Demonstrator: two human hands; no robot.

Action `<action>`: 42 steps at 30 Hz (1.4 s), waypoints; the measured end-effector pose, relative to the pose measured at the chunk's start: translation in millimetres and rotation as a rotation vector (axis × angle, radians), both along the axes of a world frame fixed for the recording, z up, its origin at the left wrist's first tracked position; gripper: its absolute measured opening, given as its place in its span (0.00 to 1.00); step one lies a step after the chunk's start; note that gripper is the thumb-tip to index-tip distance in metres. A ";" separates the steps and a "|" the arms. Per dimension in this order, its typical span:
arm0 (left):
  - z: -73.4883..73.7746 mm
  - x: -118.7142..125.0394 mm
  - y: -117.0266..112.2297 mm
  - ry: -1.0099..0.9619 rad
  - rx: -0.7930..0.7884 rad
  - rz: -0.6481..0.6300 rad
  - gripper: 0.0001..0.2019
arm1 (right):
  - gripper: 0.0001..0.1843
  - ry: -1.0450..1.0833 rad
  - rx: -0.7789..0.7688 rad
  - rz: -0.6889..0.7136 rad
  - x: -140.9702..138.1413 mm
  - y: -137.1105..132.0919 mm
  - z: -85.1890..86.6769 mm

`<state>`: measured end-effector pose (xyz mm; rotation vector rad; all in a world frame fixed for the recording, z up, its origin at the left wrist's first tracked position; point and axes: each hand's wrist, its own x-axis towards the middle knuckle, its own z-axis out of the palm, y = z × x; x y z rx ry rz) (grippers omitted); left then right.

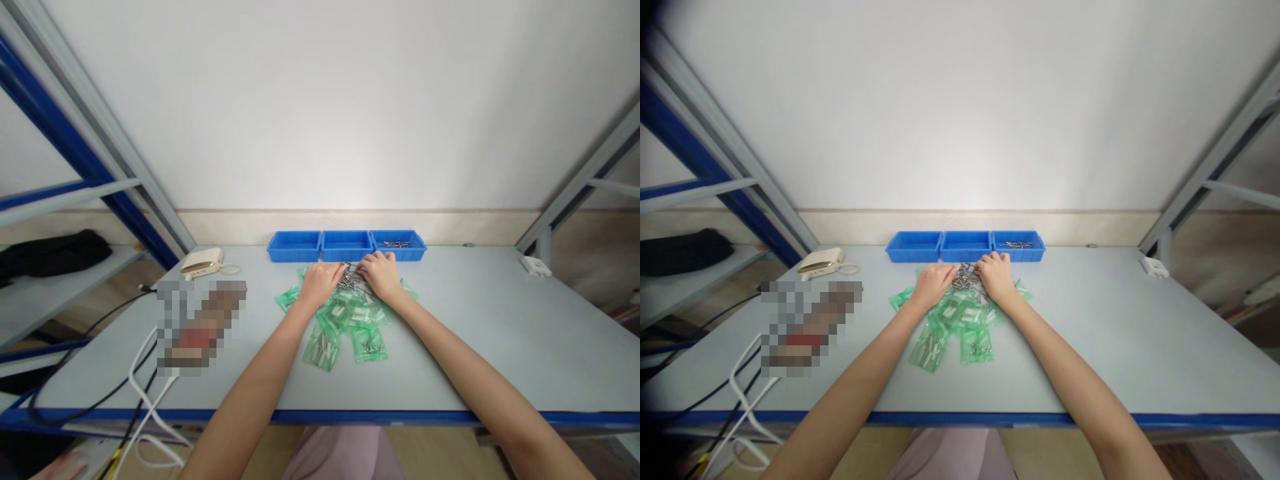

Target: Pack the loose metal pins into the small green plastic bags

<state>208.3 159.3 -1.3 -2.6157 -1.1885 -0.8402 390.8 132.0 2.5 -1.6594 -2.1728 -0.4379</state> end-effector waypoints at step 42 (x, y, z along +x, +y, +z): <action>-1.0 10.5 -10.7 0.008 0.326 -0.196 0.15 | 0.15 0.226 -0.001 0.178 15.7 -39.1 10.7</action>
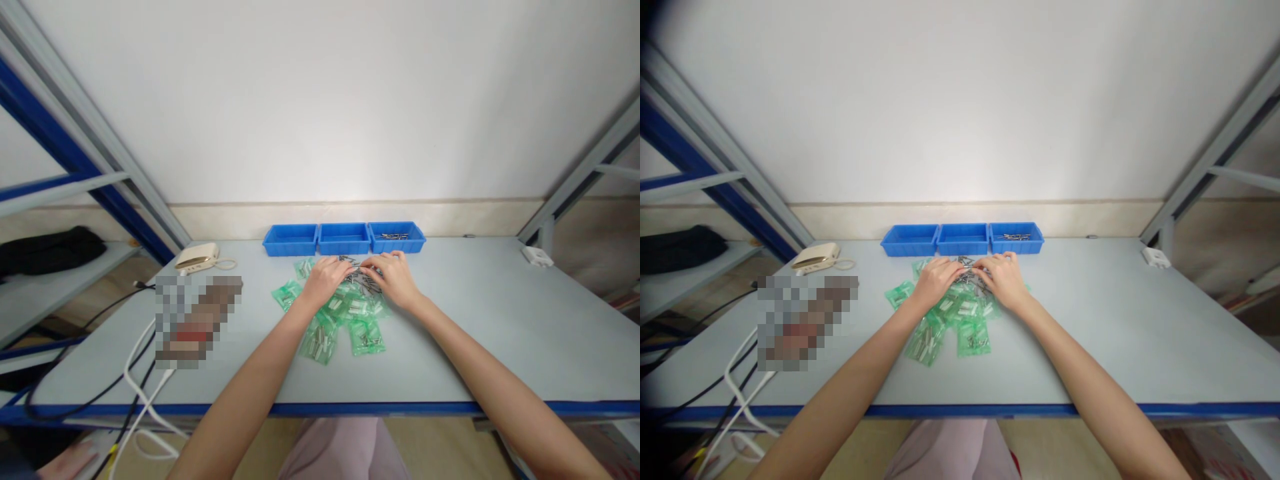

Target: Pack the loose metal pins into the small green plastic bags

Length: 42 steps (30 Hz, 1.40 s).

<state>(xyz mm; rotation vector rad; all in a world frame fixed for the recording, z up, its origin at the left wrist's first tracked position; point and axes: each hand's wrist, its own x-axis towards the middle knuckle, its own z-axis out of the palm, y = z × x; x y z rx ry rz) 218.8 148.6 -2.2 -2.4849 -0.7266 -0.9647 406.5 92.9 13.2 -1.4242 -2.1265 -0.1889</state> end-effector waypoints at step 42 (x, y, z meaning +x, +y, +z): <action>0.3 -0.6 -0.2 0.132 -0.055 0.009 0.15 | 0.18 -0.029 0.005 0.026 3.0 -0.3 0.5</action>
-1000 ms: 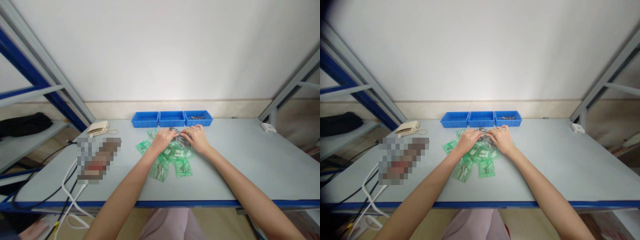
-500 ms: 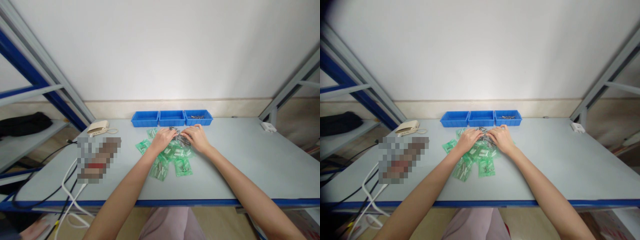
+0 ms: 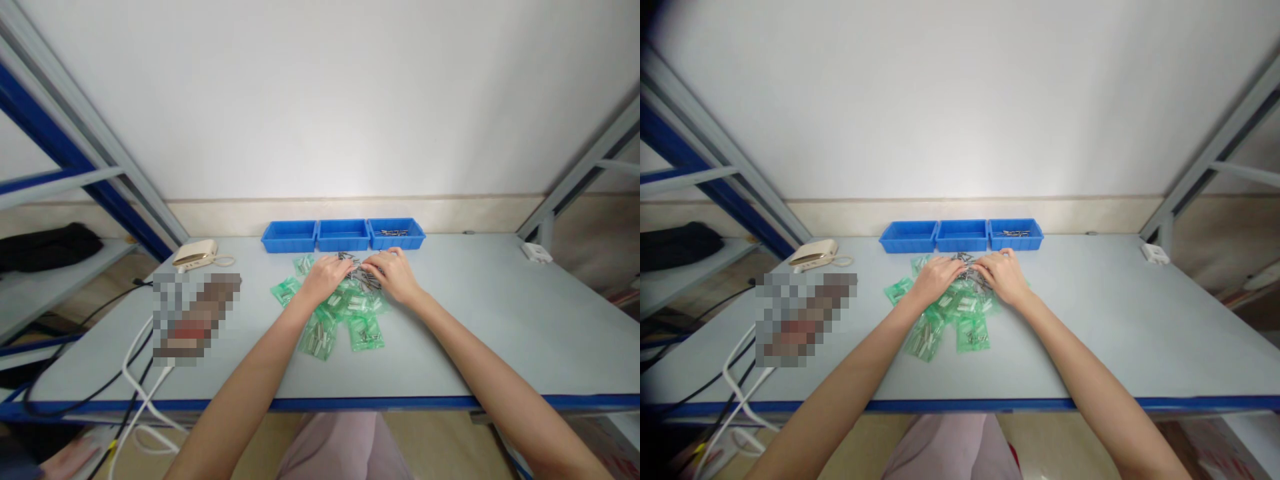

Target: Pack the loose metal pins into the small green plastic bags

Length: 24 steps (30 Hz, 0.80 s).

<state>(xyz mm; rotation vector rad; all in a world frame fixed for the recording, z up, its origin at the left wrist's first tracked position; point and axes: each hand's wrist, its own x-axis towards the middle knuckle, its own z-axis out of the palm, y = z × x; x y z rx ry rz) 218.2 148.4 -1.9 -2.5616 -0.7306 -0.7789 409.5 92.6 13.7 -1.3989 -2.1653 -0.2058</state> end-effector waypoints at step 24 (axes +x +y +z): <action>-0.1 -1.1 -0.3 -0.051 -0.042 0.017 0.22 | 0.18 -0.007 0.006 0.024 1.1 -0.7 -3.9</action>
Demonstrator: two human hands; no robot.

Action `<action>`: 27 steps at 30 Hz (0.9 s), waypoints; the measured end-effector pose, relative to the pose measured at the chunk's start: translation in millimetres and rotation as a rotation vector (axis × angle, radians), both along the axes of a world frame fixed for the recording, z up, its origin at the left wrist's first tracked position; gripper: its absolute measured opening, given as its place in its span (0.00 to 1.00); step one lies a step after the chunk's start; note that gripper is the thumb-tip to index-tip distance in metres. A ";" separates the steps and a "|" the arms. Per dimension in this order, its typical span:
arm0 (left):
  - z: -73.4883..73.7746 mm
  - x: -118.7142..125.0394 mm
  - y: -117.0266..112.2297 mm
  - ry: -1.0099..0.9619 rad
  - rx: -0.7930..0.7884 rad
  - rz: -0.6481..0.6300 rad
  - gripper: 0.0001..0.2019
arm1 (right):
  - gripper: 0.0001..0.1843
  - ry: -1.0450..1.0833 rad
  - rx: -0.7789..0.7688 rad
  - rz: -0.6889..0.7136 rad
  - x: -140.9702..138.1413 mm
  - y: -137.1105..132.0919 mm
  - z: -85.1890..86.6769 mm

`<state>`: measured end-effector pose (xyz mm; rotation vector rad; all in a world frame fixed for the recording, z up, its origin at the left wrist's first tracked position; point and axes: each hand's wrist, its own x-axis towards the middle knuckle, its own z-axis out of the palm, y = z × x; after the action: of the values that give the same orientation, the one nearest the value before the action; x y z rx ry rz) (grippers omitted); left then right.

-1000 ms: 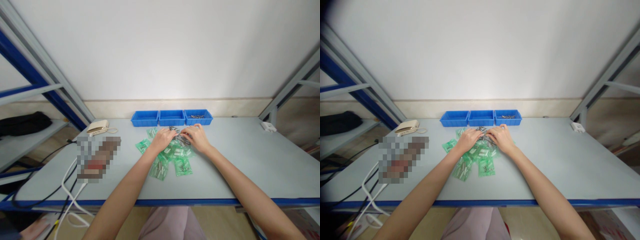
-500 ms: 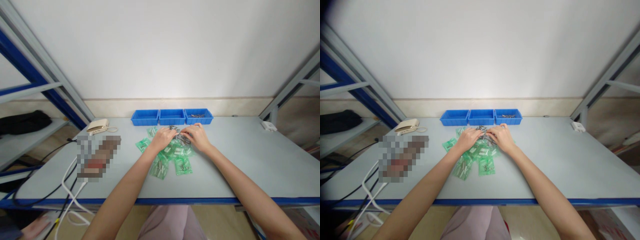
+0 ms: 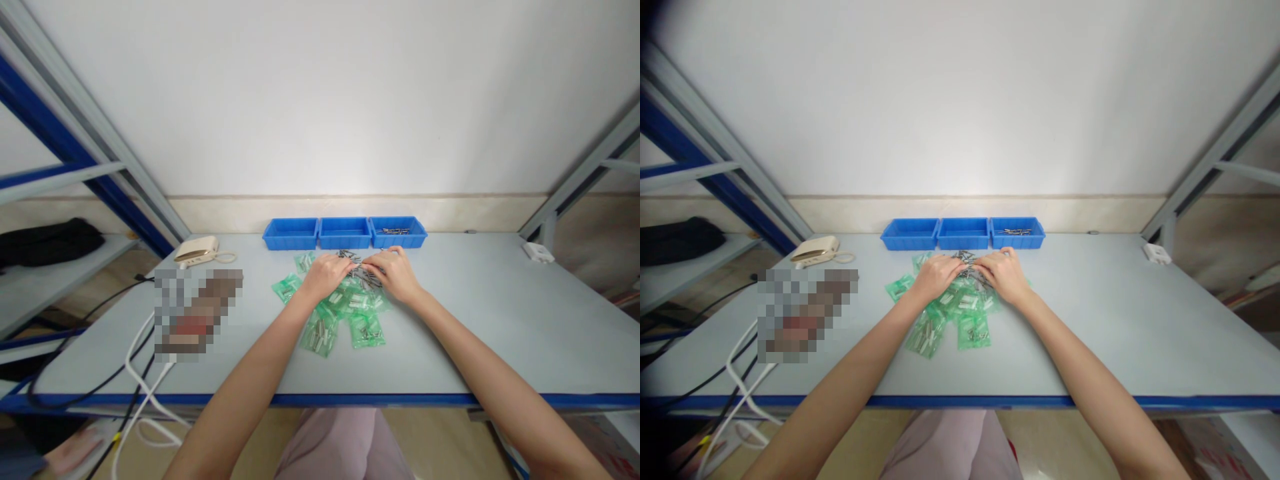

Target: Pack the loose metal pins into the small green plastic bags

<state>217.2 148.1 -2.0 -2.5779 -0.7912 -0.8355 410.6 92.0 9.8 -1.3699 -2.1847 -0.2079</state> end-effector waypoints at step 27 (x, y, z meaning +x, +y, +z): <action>-1.3 -6.4 10.6 -0.063 -0.037 0.118 0.23 | 0.08 -0.179 -0.255 -0.053 -0.2 2.2 5.6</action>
<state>210.8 158.6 -3.3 -2.5187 -0.9755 -0.8771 410.4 94.1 15.4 -1.6039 -2.3888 -0.0745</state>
